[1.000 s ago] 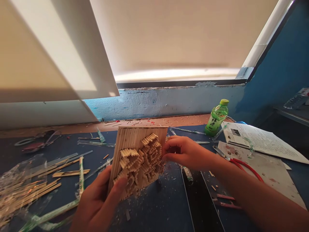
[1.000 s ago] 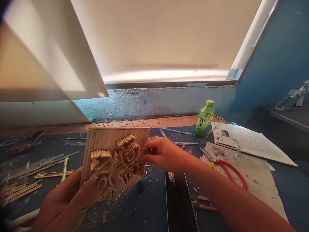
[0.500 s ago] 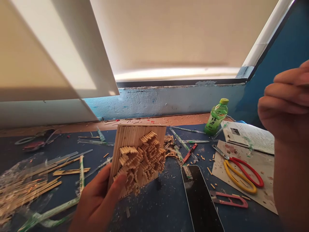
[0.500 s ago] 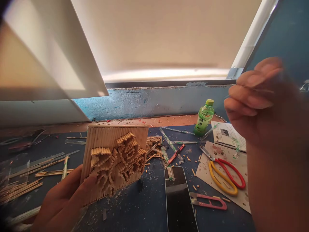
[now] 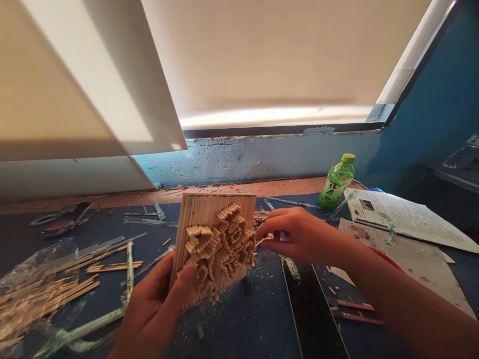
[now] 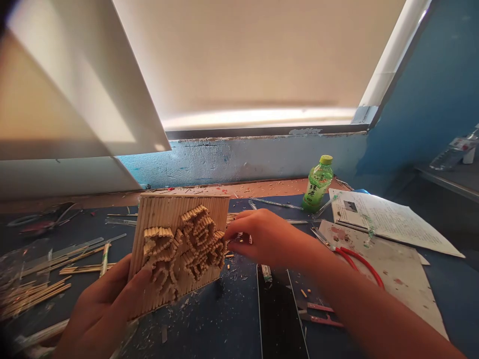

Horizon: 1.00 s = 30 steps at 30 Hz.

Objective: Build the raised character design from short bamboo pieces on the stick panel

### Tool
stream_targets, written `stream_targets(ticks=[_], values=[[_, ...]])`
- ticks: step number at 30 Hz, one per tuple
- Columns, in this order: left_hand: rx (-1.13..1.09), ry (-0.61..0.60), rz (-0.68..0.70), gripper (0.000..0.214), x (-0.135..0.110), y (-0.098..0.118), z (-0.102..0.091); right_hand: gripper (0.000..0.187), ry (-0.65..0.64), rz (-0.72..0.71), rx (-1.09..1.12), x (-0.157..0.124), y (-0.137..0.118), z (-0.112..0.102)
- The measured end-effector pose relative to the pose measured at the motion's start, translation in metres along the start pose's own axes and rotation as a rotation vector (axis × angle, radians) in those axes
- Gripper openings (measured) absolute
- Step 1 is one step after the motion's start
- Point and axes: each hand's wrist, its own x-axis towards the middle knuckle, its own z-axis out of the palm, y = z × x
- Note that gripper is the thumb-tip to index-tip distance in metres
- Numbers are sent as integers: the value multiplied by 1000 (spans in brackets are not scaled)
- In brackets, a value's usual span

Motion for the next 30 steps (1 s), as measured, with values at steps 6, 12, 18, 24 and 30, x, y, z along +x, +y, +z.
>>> stream_targets(ticks=[6,12,18,24,30], values=[[-38,3,-12,43,-4,-6,-2,11,72,-191,-89,2,6,21],[-39,-5,-12,46,-5,-4,-1,18,94,-184,-196,5,8,30],[-37,55,-54,46,-7,6,6,20,104,-162,-259,4,9,17],[-40,16,-40,44,-5,-3,0,6,644,-101,-305,-25,-5,-46],[-37,4,-26,43,-3,-5,-1,21,1194,131,-437,-46,15,-81]])
